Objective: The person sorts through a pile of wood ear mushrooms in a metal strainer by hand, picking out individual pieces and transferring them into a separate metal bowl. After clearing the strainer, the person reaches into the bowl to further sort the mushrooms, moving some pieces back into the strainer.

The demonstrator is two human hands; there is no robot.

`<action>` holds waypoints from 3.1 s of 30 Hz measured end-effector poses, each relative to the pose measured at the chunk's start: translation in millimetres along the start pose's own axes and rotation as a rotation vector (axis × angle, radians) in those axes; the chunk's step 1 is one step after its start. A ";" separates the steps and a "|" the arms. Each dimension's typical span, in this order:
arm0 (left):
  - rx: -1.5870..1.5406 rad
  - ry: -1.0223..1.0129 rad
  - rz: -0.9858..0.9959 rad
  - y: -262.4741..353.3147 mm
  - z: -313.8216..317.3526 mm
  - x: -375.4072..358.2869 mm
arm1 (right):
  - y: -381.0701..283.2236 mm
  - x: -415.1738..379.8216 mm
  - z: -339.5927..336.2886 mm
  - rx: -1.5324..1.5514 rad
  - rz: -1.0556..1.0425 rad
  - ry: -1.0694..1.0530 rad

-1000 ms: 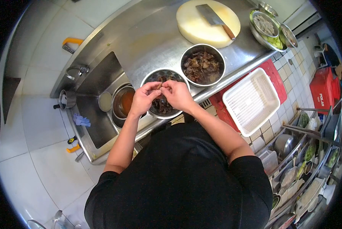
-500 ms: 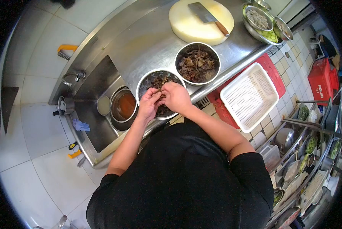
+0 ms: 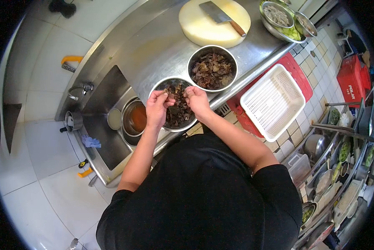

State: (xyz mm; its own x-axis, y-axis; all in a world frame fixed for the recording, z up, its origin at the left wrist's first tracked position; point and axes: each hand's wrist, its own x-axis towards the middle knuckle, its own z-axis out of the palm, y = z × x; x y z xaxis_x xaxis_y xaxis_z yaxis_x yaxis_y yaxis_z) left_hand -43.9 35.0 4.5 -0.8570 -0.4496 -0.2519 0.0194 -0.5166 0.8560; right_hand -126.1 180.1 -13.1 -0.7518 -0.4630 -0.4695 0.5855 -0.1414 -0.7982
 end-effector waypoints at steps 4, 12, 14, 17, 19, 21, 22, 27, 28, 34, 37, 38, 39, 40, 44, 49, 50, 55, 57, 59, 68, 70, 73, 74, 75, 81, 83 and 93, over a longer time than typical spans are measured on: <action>0.119 0.045 0.123 23.8 12.3 9.1 | -1.3 -1.9 -6.4 -0.315 -0.129 -0.014; 0.859 -0.202 0.307 57.7 42.2 51.6 | 5.8 -20.8 -5.1 -1.534 -0.342 -0.270; 1.226 -0.245 0.250 70.2 16.8 49.7 | 13.5 -18.3 -9.9 -1.708 -0.420 -0.282; 1.629 -0.385 0.037 28.6 -19.2 33.8 | 9.3 -23.9 -4.3 -1.719 -0.427 -0.209; 1.690 -0.330 0.114 -3.9 -41.4 15.2 | 7.8 -22.5 -1.0 -1.660 -0.429 -0.236; 1.656 -0.279 0.108 -9.0 -49.7 9.1 | 4.4 -18.9 -0.9 -1.588 -0.414 -0.243; 1.609 -0.249 0.094 -3.4 -52.0 6.9 | 2.9 -16.6 -0.9 -1.544 -0.400 -0.239; 1.099 -0.101 -0.118 34.6 -38.1 8.8 | -7.3 -14.0 6.6 -1.485 -0.280 -0.254; 1.010 -0.104 -0.105 42.0 -26.9 15.0 | -3.7 -14.2 8.0 -1.499 -0.315 -0.265; 0.814 -0.252 0.254 60.7 20.9 26.4 | 24.8 -13.5 18.7 -1.499 -0.551 -0.617; 1.193 -0.259 0.167 56.2 2.4 27.3 | 39.5 -8.7 25.6 -1.785 -0.544 -0.531; 1.319 -0.270 0.078 51.5 -8.6 24.6 | 39.4 -6.5 22.9 -1.687 -0.507 -0.528; 1.399 -0.304 0.018 49.9 -14.9 19.5 | 37.7 -4.1 20.3 -1.588 -0.471 -0.529; 1.478 -0.334 -0.043 49.0 -21.1 13.0 | 34.4 -1.4 18.2 -1.491 -0.436 -0.531; 1.032 -0.419 -0.175 17.0 -66.7 -6.6 | 19.4 20.6 1.5 -0.845 -0.230 -0.446; 0.612 -0.162 -0.154 6.5 -43.9 -15.2 | 14.8 31.2 0.0 -0.601 -0.055 -0.428; 0.590 -0.144 -0.126 4.4 -42.8 -14.4 | 14.3 30.1 2.2 -0.534 -0.046 -0.414; 0.776 -0.014 0.079 8.8 -35.4 -16.8 | -11.8 4.8 16.8 -0.407 -0.268 -0.410; 0.920 -0.013 0.492 22.1 -20.3 -24.9 | -26.6 -9.3 17.9 -0.705 -0.530 -0.328; 1.003 -0.023 0.778 35.2 -9.0 -28.6 | -36.8 -18.8 20.3 -0.701 -0.815 -0.315; 1.112 -0.076 1.106 61.1 -0.7 -28.3 | -73.0 -39.6 27.2 -0.733 -0.912 -0.329; 1.130 -0.078 1.082 60.7 -1.1 -29.9 | -75.7 -41.5 28.3 -0.824 -0.983 -0.296; 1.144 -0.004 1.077 54.4 -1.3 -30.9 | -75.4 -47.8 31.8 -0.992 -1.120 -0.200; 1.149 0.009 1.072 52.3 -1.4 -32.2 | -73.7 -50.1 32.5 -1.017 -1.104 -0.179; 1.154 0.023 1.068 50.3 -1.4 -34.0 | -71.3 -52.1 33.1 -1.041 -1.089 -0.158; 1.079 0.135 1.037 34.0 3.8 -35.6 | -61.5 -55.3 43.6 -0.785 -0.564 -0.179; 1.056 0.130 0.991 26.2 3.7 -35.1 | -54.7 -49.0 41.6 -0.623 -0.366 -0.213; 0.357 -0.120 -0.175 32.2 -6.7 -32.8 | -59.0 -34.6 17.7 -1.008 -0.854 -0.459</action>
State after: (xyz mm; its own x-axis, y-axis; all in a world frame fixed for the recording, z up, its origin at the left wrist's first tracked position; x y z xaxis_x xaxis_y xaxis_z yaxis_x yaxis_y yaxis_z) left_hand -11.7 28.3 37.2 -0.8858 -0.2786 -0.3712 -0.2938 -0.2826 0.9131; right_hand -129.2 189.0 56.9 -0.4818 -0.8230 0.3010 -0.6118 0.0700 -0.7879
